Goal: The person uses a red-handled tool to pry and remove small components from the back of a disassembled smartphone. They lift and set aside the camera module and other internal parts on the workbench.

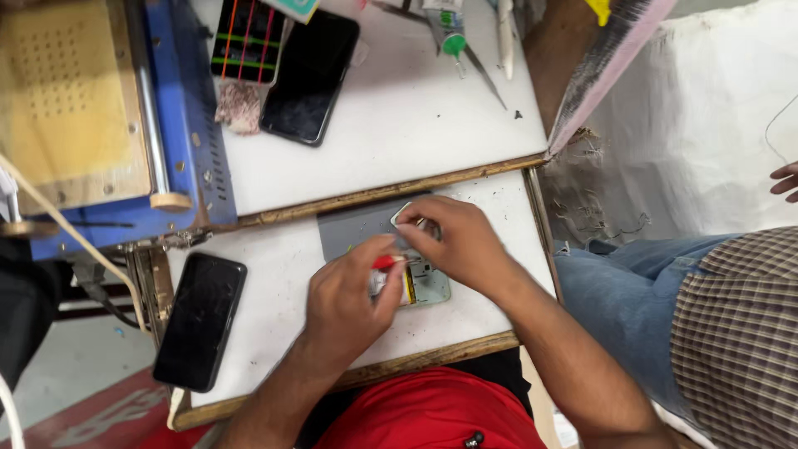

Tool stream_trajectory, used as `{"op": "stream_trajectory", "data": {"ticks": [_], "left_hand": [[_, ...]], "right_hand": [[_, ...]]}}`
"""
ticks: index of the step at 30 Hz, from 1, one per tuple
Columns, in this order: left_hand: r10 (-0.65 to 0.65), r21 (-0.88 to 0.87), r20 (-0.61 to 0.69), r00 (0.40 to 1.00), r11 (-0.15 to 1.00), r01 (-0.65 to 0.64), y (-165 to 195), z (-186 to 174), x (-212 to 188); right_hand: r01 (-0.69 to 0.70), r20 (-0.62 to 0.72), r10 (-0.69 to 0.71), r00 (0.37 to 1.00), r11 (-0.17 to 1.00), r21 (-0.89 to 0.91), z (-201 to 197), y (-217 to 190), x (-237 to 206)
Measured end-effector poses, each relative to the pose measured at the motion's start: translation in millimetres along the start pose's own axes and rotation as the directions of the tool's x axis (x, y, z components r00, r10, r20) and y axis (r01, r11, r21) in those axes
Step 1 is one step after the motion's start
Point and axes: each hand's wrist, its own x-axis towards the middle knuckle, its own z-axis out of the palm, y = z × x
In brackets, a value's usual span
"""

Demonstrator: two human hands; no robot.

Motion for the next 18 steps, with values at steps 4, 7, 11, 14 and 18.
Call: {"op": "stream_trajectory", "data": {"ticks": [4, 7, 11, 14, 18], "left_hand": [[-0.020, 0.047, 0.005, 1.000, 0.999, 0.020, -1, -11, -2], [0.024, 0.002, -0.009, 1.000, 1.000, -0.024, 0, -8, -1], [0.000, -0.017, 0.016, 1.000, 1.000, 0.000, 1, 10, 4], [-0.008, -0.021, 0.069, 0.998, 1.000, 0.010, 1, 25, 8], [0.030, 0.010, 0.092, 0.995, 0.999, -0.031, -4, 35, 13]], "right_hand": [[0.038, 0.153, -0.011, 0.988, 0.984, -0.172, 12, -7, 22], [0.105, 0.196, -0.066, 0.978, 0.976, -0.192, 16, -8, 29], [0.138, 0.056, -0.131, 0.990, 0.979, -0.147, -6, 8, 26], [-0.090, -0.016, 0.088, 0.996, 0.984, -0.153, -25, 20, -3], [-0.190, -0.067, 0.182, 0.981, 0.972, -0.139, -30, 31, -35]]}}
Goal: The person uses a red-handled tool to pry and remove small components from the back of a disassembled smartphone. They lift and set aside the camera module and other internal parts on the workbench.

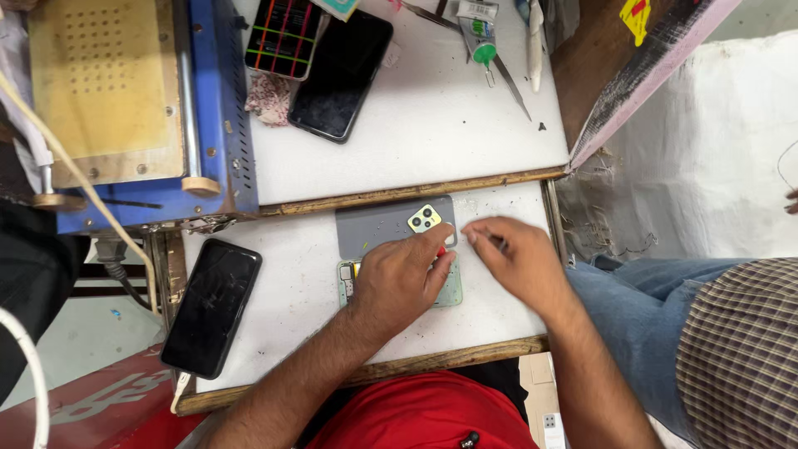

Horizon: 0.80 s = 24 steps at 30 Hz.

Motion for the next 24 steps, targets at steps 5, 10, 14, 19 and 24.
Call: {"op": "stream_trajectory", "data": {"ticks": [5, 10, 14, 19, 24], "left_hand": [[-0.009, 0.028, 0.031, 0.999, 1.000, 0.008, -3, 2, -2], [-0.023, 0.036, 0.016, 1.000, 0.999, 0.023, -4, 2, -3], [-0.035, 0.033, 0.004, 0.999, 0.999, 0.035, -1, -3, 0], [0.155, -0.029, 0.113, 0.981, 0.988, -0.152, 10, -8, 11], [0.205, 0.239, 0.201, 0.958, 0.938, -0.250, 18, -7, 22]], "right_hand": [[-0.061, -0.097, 0.074, 0.993, 0.990, 0.131, 11, 8, -31], [-0.005, -0.141, 0.007, 0.990, 1.000, 0.014, 17, 6, -28], [0.022, -0.149, -0.026, 0.988, 0.999, -0.029, 20, 1, -27], [0.115, -0.180, -0.124, 0.976, 0.992, -0.055, 22, 5, -28], [0.096, -0.170, -0.109, 0.979, 0.992, -0.085, 23, 9, -30]]}}
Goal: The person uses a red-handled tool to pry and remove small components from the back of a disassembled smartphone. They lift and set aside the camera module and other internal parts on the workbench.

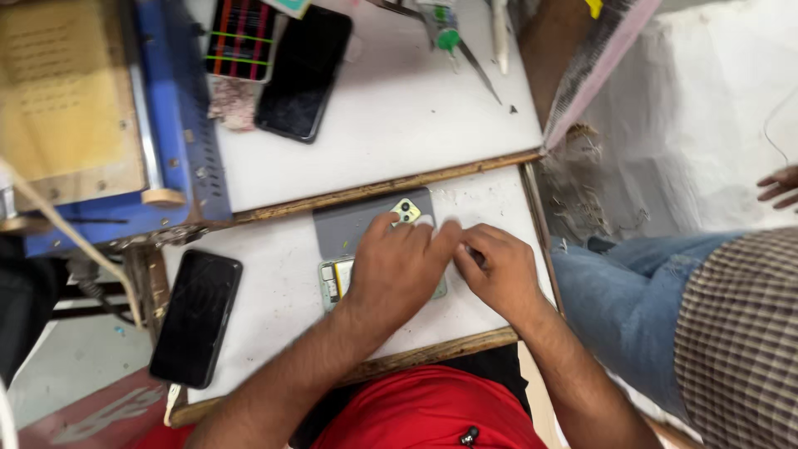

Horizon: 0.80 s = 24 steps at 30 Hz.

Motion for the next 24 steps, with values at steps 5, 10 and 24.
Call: {"op": "stream_trajectory", "data": {"ticks": [5, 10, 24], "left_hand": [[0.030, -0.165, 0.139, 0.990, 0.986, -0.007, -6, -3, 10], [-0.049, -0.134, 0.180, 0.982, 0.988, 0.073, -8, 1, 15], [-0.090, 0.063, 0.596, 0.798, 0.996, 0.066, -10, -6, 32]], "right_hand": [[-0.028, 0.108, 0.023, 0.994, 0.998, 0.054, -4, -1, 2], [0.048, 0.157, -0.044, 0.987, 0.999, -0.022, -6, -4, 5], [-0.162, 0.304, 0.223, 0.926, 0.964, -0.212, -6, 2, 8]]}}
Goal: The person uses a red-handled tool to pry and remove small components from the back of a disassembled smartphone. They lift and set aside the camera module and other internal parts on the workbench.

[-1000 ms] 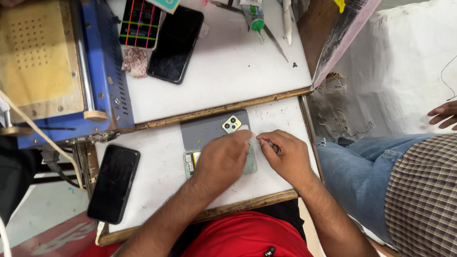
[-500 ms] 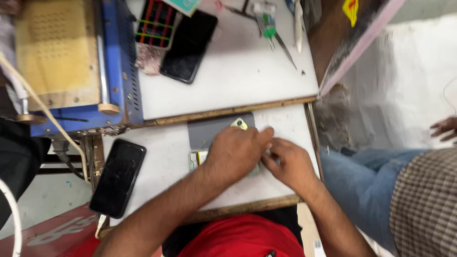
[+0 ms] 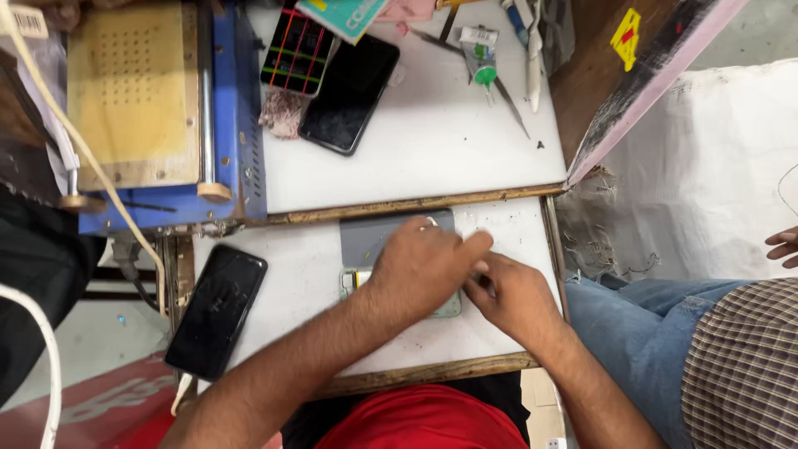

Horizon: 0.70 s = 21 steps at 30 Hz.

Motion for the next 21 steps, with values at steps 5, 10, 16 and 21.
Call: {"op": "stream_trajectory", "data": {"ticks": [5, 10, 16, 21], "left_hand": [[0.083, -0.083, -0.422, 0.903, 0.988, -0.130, 3, 13, -7], [0.019, -0.071, -0.479, 0.878, 0.996, -0.061, -7, 23, -11], [-0.048, -0.216, -0.700, 0.713, 0.965, -0.148, -10, 25, -29], [-0.198, -0.333, -0.713, 0.673, 0.940, -0.076, -15, 22, -54]], "right_hand": [[0.103, -0.084, -0.103, 0.991, 0.995, -0.010, 3, 3, 1], [0.062, -0.021, -0.063, 0.998, 0.997, -0.048, -1, -4, 6], [0.190, -0.076, -0.199, 0.977, 0.975, -0.113, -10, -20, 2], [0.287, -0.085, -0.325, 0.942, 0.910, -0.299, -12, -35, -1]]}}
